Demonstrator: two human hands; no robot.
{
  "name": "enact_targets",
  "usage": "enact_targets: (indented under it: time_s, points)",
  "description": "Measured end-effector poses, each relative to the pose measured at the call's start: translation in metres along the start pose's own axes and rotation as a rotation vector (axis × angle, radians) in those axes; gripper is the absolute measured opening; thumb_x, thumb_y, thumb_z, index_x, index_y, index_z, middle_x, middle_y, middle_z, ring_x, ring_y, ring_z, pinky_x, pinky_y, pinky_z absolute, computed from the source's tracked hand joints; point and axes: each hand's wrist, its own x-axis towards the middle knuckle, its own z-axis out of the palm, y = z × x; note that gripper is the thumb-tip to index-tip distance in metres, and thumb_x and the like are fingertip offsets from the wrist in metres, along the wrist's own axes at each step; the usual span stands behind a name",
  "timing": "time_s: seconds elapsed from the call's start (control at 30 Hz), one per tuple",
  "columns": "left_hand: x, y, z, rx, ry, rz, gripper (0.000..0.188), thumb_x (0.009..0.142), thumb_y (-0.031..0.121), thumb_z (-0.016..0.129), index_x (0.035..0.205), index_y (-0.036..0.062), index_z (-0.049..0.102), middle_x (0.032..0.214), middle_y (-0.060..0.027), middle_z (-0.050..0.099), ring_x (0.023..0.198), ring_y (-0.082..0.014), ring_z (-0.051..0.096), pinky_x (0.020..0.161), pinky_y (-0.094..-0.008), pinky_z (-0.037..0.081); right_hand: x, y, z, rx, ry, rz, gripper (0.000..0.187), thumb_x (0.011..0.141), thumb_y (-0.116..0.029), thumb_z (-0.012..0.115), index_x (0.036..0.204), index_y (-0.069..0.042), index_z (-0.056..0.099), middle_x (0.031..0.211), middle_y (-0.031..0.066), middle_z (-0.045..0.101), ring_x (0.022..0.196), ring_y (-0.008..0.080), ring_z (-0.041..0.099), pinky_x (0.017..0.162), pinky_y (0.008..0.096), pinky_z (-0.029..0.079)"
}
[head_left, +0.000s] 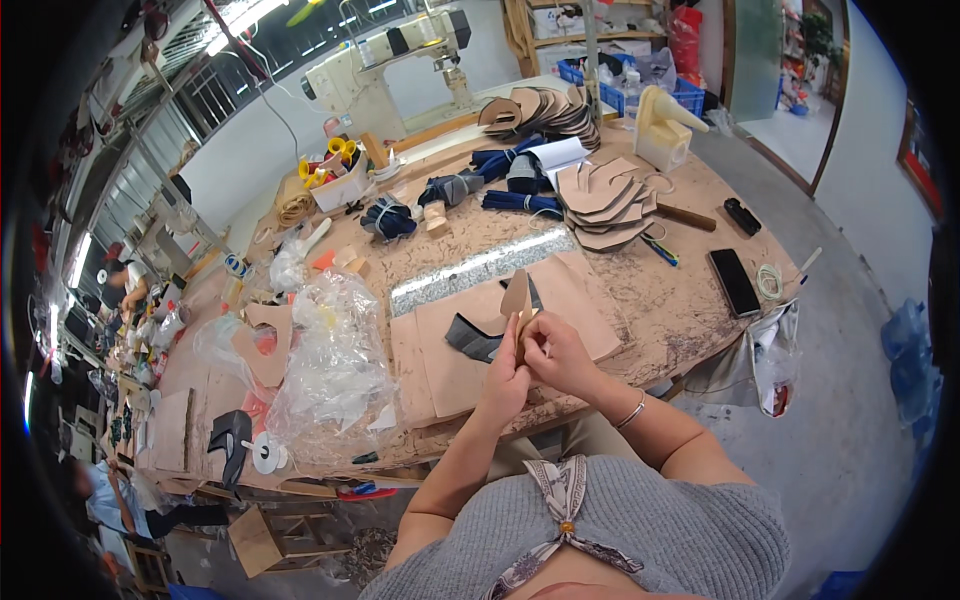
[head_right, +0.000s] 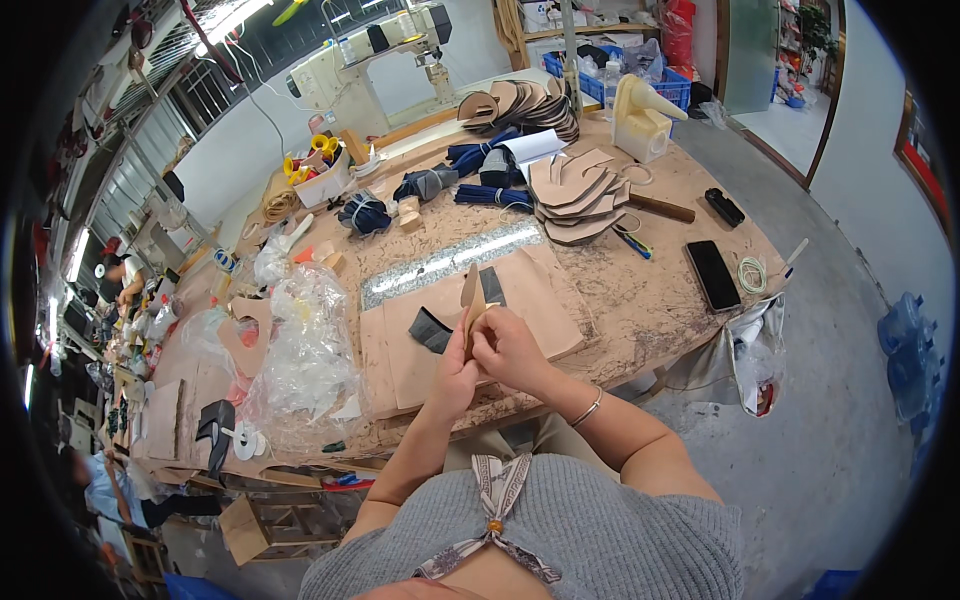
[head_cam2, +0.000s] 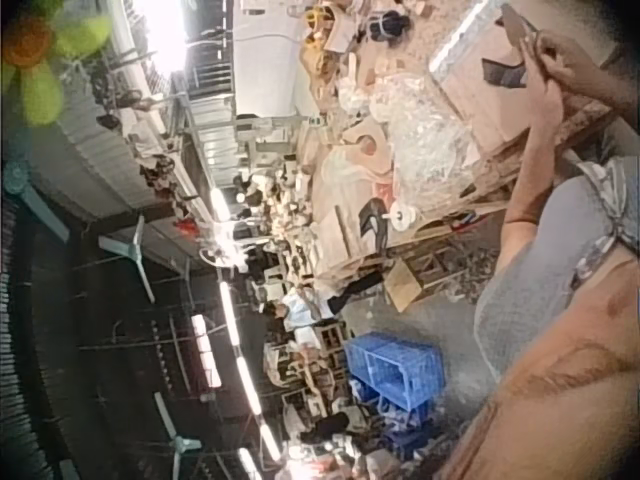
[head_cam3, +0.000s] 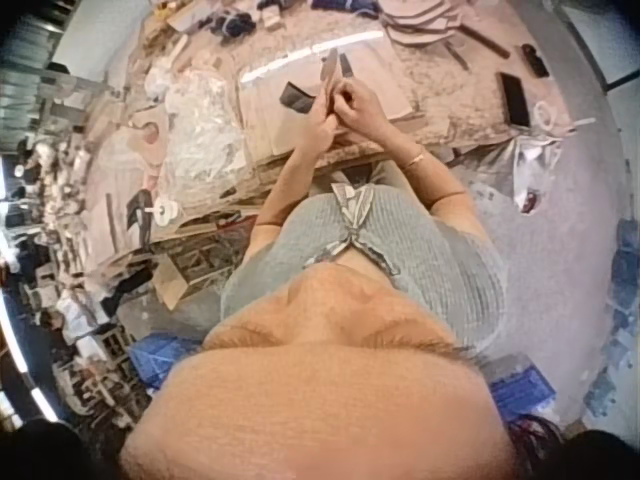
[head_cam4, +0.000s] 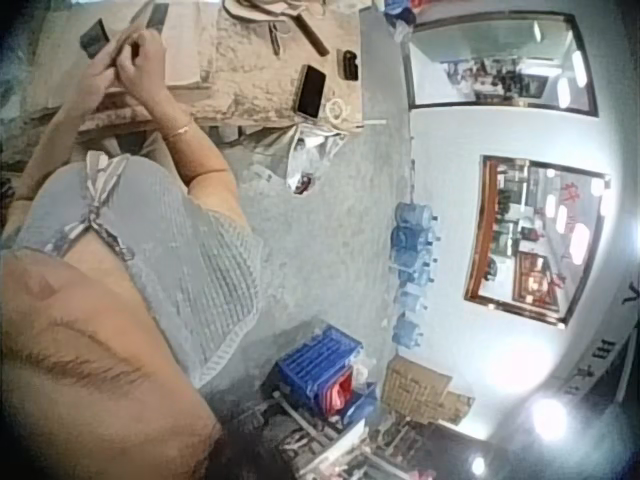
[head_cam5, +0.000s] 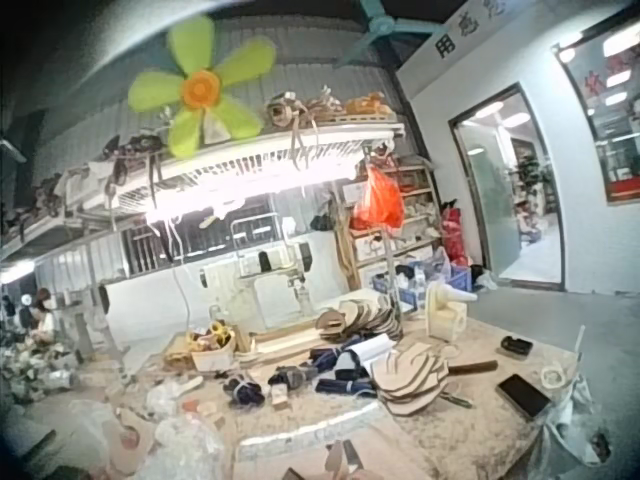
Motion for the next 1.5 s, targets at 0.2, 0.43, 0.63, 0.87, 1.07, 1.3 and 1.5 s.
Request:
enact_targets:
  time_s: [0.2,0.43,0.63,0.87,1.07,1.3,1.5]
  points:
    - [0.003,0.025,-0.009,-0.501,0.03,-0.105,0.057,0.088,-0.005,0.043,0.143,0.0026,0.033,0.145,-0.0152,0.04,0.13,-0.0311,0.045,0.106,-0.043,0.04,0.0,0.028,-0.014,0.316,0.236,0.333,0.013,0.094,-0.013,0.059,0.085,-0.004,0.056,0.074,-0.0006,0.057,0.064,0.0051,0.053,0.055,0.0209,0.042]
    - [0.004,0.026,-0.009,-0.633,0.132,-0.004,0.056,0.089,-0.004,0.042,0.144,0.0028,0.033,0.147,-0.0159,0.038,0.131,-0.0318,0.044,0.107,-0.0421,0.04,-0.014,0.006,-0.018,0.543,-0.209,0.576,0.023,0.094,-0.025,0.061,0.089,-0.002,0.062,0.08,0.0009,0.063,0.073,0.0062,0.056,0.067,0.022,0.047]
    - [0.003,0.021,-0.013,-0.557,0.168,0.102,0.049,0.093,-0.001,0.04,0.142,0.0037,0.036,0.143,-0.0166,0.043,0.128,-0.0296,0.047,0.105,-0.0401,0.041,-0.015,0.003,-0.014,0.519,-0.26,0.506,0.015,0.089,-0.015,0.066,0.085,-0.001,0.061,0.077,-0.0021,0.061,0.066,0.0041,0.054,0.061,0.0207,0.045]
    - [0.011,0.031,-0.044,-0.478,0.25,-0.087,0.04,0.099,0.02,0.049,0.135,0.0018,0.044,0.131,-0.0147,0.053,0.115,-0.0289,0.057,0.09,-0.0396,0.051,-0.025,0.008,-0.025,0.294,-0.449,0.489,0.008,0.083,-0.008,0.062,0.079,-0.001,0.059,0.064,-0.0031,0.056,0.06,0.0027,0.049,0.054,0.0212,0.042]
    - [0.007,0.022,-0.043,-0.458,0.258,-0.05,0.042,0.1,0.023,0.047,0.136,0.0021,0.042,0.136,-0.0154,0.049,0.114,-0.0341,0.057,0.089,-0.0422,0.052,-0.025,0.001,-0.027,0.251,-0.342,0.425,0.011,0.085,-0.01,0.067,0.084,0.001,0.063,0.072,0.0016,0.061,0.062,0.0052,0.054,0.057,0.0223,0.047]
    - [0.004,0.019,-0.032,-0.083,0.187,-0.032,0.043,0.1,0.018,0.048,0.141,0.0052,0.04,0.127,-0.0114,0.053,0.114,-0.0243,0.056,0.085,-0.0353,0.054,0.016,-0.032,-0.018,0.13,-0.104,0.077,0.012,0.087,-0.008,0.066,0.091,0.003,0.066,0.08,0.0069,0.067,0.073,0.0096,0.066,0.064,0.024,0.053]
    - [-0.005,0.038,-0.02,1.142,0.301,0.327,0.054,0.089,0.003,0.054,0.142,0.0123,0.044,0.106,-0.0138,0.055,0.092,-0.0287,0.059,0.081,-0.0367,0.05,0.021,-0.027,-0.002,0.31,-0.188,0.281,0.019,0.088,-0.009,0.066,0.101,0.004,0.067,0.088,0.0096,0.071,0.079,0.0097,0.067,0.072,0.024,0.055]
